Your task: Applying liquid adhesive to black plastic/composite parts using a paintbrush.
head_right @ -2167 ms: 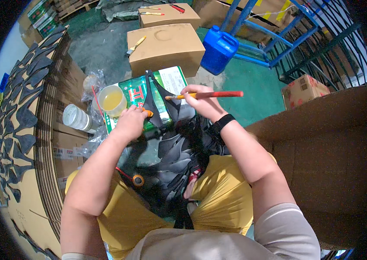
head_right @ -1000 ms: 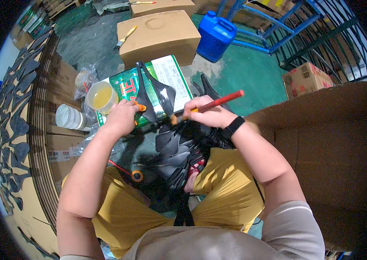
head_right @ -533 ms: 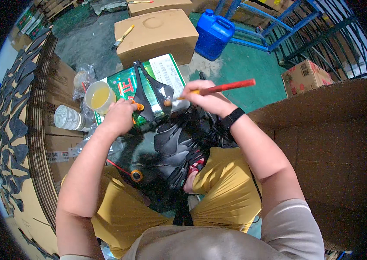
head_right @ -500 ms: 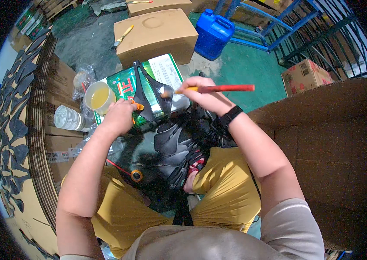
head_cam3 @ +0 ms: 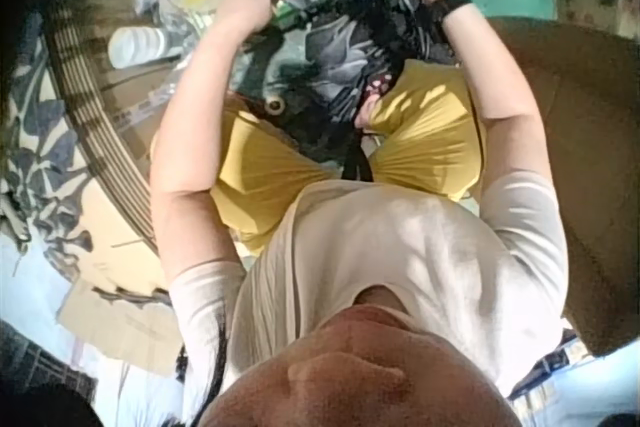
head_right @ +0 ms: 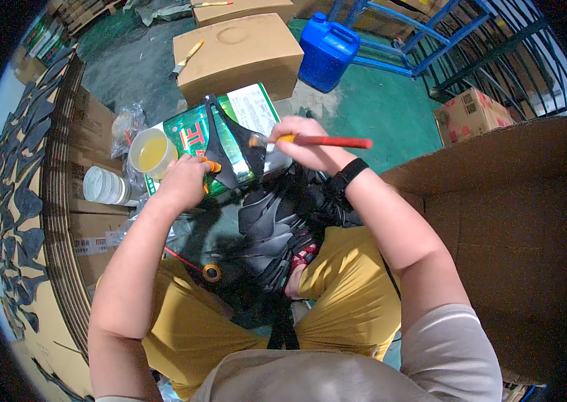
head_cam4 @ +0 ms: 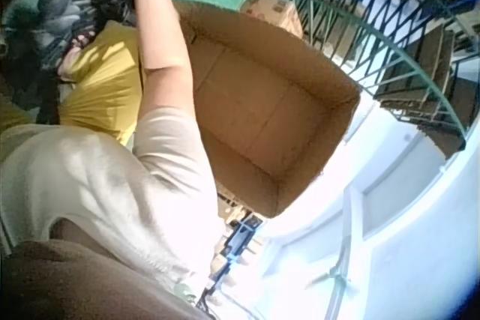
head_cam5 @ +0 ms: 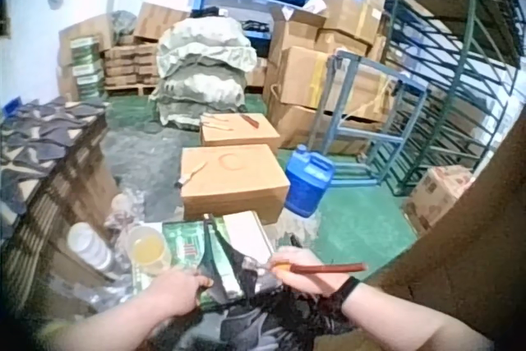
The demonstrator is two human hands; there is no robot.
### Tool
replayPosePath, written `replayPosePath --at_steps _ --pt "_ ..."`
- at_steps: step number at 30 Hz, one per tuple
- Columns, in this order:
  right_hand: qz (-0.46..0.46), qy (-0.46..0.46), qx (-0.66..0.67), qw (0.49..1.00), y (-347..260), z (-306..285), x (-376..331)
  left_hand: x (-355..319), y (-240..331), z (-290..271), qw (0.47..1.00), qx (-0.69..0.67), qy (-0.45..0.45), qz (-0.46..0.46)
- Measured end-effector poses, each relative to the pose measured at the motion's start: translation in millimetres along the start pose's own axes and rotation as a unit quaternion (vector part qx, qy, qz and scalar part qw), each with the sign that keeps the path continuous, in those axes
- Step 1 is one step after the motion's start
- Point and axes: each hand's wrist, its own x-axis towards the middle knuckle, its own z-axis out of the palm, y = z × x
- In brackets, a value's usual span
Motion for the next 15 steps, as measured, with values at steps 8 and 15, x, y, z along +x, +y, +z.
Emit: replayPosePath --at_steps 8,15 --pt "0.044 0.01 0.01 0.999 2 -13 2 2 -3 2 1.0 -0.025 -0.014 -0.004" --pt "-0.002 -0.012 -0.05 0.999 13 -12 5 0 1 -1 1.0 -0.011 -0.012 0.0"
